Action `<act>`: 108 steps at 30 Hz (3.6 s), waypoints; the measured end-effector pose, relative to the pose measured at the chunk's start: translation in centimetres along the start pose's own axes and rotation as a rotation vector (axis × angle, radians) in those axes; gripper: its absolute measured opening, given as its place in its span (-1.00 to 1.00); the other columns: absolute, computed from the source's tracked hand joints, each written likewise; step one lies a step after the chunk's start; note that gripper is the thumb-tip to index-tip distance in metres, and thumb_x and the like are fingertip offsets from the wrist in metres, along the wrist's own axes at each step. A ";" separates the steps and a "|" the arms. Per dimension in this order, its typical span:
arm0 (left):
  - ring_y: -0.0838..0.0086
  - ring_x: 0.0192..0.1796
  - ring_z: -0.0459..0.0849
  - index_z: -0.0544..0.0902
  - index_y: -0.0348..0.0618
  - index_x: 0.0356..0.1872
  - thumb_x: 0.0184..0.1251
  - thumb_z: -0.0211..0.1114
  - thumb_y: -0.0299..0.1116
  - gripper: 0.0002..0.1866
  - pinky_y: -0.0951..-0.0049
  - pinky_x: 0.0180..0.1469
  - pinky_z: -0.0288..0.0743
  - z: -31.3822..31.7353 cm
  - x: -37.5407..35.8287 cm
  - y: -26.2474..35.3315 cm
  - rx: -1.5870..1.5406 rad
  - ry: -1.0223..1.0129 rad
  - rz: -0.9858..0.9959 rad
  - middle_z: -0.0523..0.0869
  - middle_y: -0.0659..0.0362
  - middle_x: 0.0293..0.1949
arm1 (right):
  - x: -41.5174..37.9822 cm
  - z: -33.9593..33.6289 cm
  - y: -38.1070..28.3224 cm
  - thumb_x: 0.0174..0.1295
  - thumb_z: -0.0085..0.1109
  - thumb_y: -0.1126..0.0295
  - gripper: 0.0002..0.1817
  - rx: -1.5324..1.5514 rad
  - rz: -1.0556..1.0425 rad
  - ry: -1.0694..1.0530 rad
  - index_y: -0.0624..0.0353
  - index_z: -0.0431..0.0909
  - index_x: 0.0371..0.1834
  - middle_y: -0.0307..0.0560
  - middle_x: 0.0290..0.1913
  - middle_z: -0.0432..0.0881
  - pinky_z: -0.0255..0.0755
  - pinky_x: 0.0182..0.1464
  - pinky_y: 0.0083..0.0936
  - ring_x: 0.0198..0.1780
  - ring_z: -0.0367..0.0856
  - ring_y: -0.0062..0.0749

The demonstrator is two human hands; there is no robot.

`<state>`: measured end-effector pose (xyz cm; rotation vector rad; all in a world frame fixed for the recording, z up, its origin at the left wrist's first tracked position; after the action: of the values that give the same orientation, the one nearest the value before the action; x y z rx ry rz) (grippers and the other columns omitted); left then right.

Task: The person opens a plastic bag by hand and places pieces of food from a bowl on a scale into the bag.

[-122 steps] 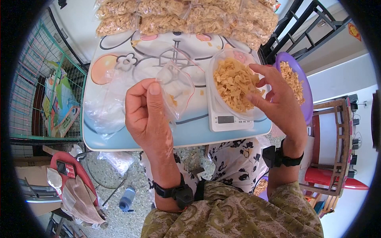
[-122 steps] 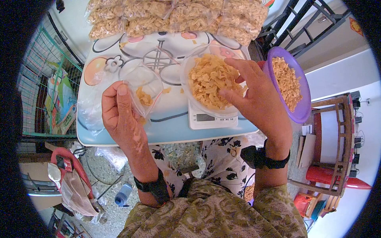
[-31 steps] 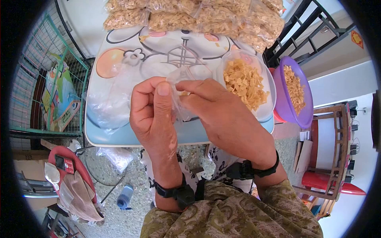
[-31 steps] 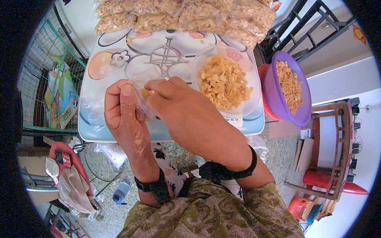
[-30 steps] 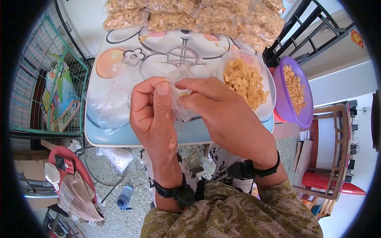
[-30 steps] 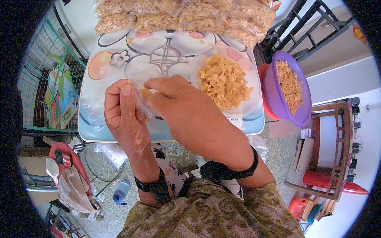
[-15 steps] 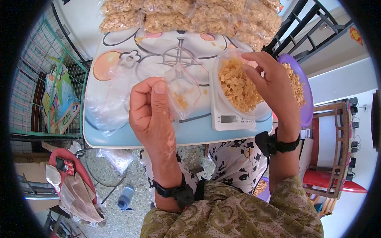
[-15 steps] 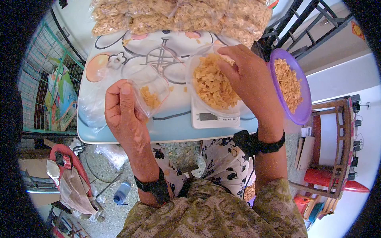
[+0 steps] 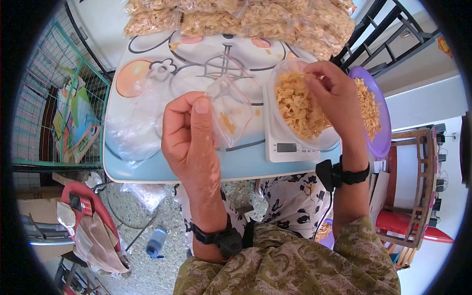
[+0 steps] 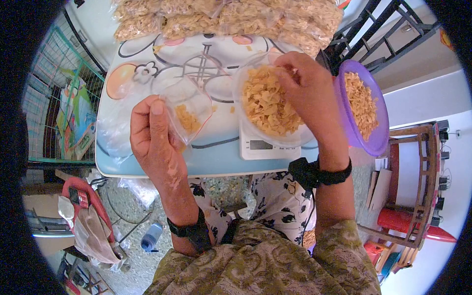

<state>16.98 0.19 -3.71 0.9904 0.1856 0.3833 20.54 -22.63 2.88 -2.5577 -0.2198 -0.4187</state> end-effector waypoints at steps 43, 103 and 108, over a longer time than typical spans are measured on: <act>0.85 -0.59 0.28 0.60 -0.14 -0.20 0.35 0.26 -0.29 -0.85 0.77 -0.63 0.03 -0.3 0.1 0.2 -0.005 0.001 -0.005 0.59 0.39 -0.41 | -2.2 -1.5 -2.0 0.10 0.25 0.52 -0.79 -0.101 0.003 -0.039 0.26 0.54 -0.19 -0.12 -0.29 0.60 0.46 -0.22 -0.56 -0.30 0.61 -0.43; 0.79 -0.49 0.40 0.57 -0.19 -0.19 0.38 0.22 -0.34 -0.86 0.77 -0.50 0.24 -0.2 -0.2 0.7 -0.092 -0.053 -0.029 0.59 0.34 -0.39 | -2.5 2.9 -10.2 0.29 -0.01 0.57 -0.86 0.355 -0.159 -0.099 0.20 0.50 -0.14 -0.22 -0.35 0.59 0.40 -0.35 -0.63 -0.34 0.58 -0.61; 0.66 -0.27 0.55 0.55 -0.24 -0.17 0.39 0.21 -0.35 -0.83 0.68 -0.23 0.46 -0.7 -0.1 0.6 -0.108 -0.012 -0.009 0.62 0.26 -0.27 | -2.3 1.9 -10.3 0.27 0.06 0.54 -0.81 0.205 -0.215 0.066 0.21 0.49 -0.05 -0.25 -0.35 0.55 0.32 -0.43 -0.74 -0.44 0.46 -0.72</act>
<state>16.55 1.03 -3.57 0.8853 0.1571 0.3755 16.38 -13.11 5.49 -2.3234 -0.4906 -0.5314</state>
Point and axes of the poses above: each hand's wrist, its own x-axis towards the middle knuckle, its own z-axis out of the palm, y = z × x, the point moved 4 cm from there along x, towards the middle knuckle
